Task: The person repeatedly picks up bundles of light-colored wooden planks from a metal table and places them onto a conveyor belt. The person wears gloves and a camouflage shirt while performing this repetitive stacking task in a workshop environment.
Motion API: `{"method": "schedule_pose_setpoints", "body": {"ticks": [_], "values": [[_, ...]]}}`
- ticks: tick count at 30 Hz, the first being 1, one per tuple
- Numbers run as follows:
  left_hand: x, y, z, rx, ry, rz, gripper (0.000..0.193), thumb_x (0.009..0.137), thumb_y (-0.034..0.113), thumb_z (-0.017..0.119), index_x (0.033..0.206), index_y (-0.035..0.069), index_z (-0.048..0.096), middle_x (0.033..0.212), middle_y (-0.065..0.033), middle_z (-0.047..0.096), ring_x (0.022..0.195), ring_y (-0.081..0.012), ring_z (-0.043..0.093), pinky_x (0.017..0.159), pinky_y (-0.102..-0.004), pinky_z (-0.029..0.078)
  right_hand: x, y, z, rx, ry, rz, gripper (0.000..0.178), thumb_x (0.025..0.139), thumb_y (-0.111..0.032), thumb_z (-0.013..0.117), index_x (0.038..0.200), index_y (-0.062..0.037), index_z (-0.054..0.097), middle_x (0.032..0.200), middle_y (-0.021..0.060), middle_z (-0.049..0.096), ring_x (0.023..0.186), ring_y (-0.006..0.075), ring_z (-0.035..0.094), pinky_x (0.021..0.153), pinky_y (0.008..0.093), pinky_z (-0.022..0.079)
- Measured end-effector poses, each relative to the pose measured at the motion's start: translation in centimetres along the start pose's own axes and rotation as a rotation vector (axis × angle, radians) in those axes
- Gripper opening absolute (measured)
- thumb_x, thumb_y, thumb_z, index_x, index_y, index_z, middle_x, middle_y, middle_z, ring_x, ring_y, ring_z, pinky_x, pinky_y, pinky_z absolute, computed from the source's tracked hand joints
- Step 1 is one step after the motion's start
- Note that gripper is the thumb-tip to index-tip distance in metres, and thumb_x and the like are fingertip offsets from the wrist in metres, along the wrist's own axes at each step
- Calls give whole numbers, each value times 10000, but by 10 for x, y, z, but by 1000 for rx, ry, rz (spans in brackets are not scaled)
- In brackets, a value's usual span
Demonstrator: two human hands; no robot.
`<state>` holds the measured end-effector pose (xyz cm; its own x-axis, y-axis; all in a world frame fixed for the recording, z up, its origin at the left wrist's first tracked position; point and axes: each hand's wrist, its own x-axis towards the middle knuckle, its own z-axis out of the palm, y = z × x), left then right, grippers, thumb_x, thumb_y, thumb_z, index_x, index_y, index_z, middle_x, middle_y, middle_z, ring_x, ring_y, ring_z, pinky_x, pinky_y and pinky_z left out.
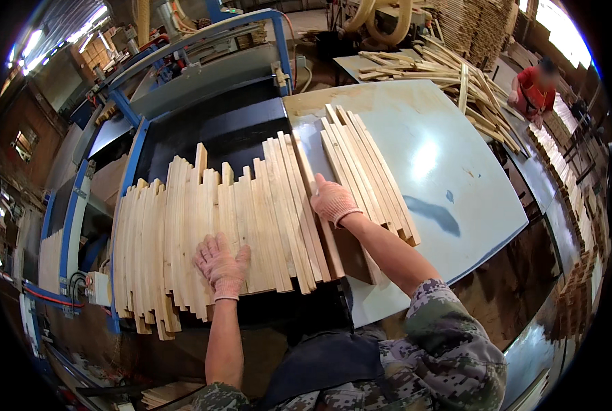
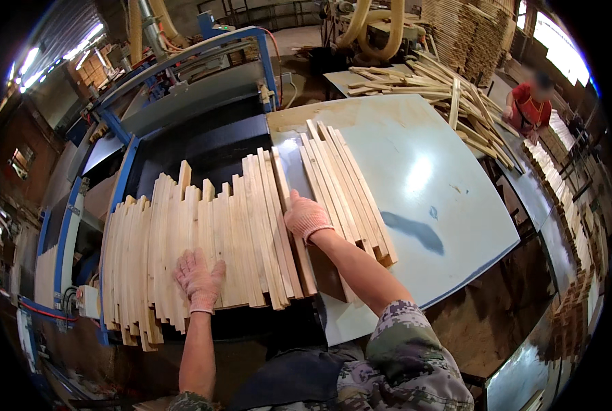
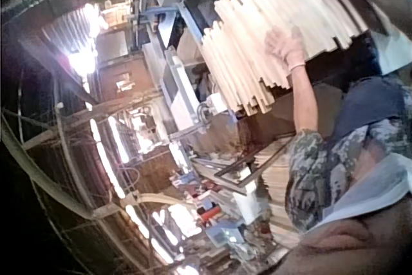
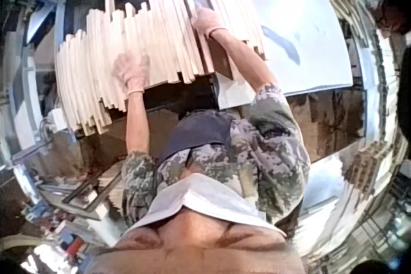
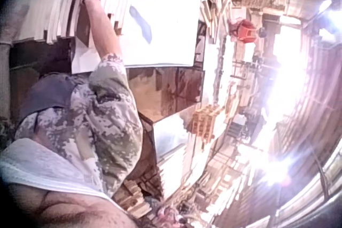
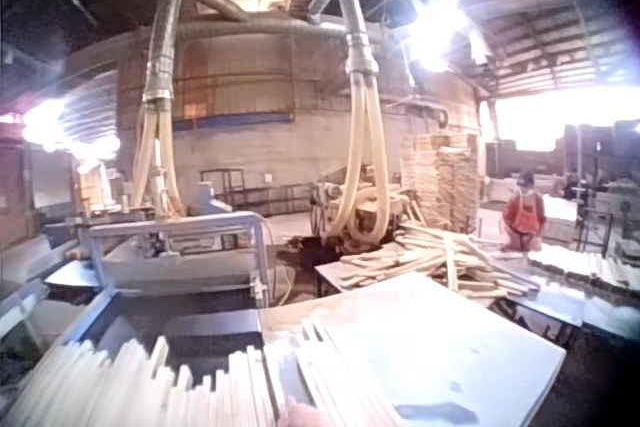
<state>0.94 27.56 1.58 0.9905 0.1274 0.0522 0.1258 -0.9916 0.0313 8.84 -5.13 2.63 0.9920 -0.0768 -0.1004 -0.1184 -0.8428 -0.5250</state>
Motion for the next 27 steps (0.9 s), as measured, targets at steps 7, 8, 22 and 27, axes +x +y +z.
{"method": "schedule_pose_setpoints", "body": {"ticks": [7, 8, 22, 27], "values": [[2, -17, 0, -252, -3, 44, 904, 912, 586, 682, 1606, 65, 428, 1684, -209, 378, 1569, -435, 289, 1300, -578, 158, -4, -19, 4, -41, 122, -49, 347, 945, -196, 582, 1234, -6, 561, 997, 320, 735, 983, 507, 718, 880, 597, 562], [6, -37, 9, -414, 20, 67, 900, 917, 560, 696, 1609, 55, 419, 1686, -219, 374, 1566, -441, 299, 1301, -567, 178, -9, -26, -3, -2, 152, -60, 338, 947, -192, 584, 1234, -14, 562, 987, 313, 736, 970, 507, 718, 866, 605, 561], [47, -392, -108, 78, 162, -816, 1125, 893, 608, 712, 1687, 15, 181, 1742, -241, 229, 1583, -397, 260, 1291, -553, 143, -5, 39, 12, -549, 229, 63, 837, 840, -67, 676, 1622, -74, 377, 1660, 185, 411, 1549, 377, 365, 1259, 487, 315], [44, -427, -114, 206, 98, -870, 1025, 906, 606, 694, 1644, 26, 283, 1682, -195, 338, 1564, -357, 293, 1286, -511, 146, 10, 49, 24, -516, 223, 150, 843, 858, -42, 646, 1648, -81, 355, 1707, 175, 355, 1583, 375, 318, 1303, 467, 252]]}}
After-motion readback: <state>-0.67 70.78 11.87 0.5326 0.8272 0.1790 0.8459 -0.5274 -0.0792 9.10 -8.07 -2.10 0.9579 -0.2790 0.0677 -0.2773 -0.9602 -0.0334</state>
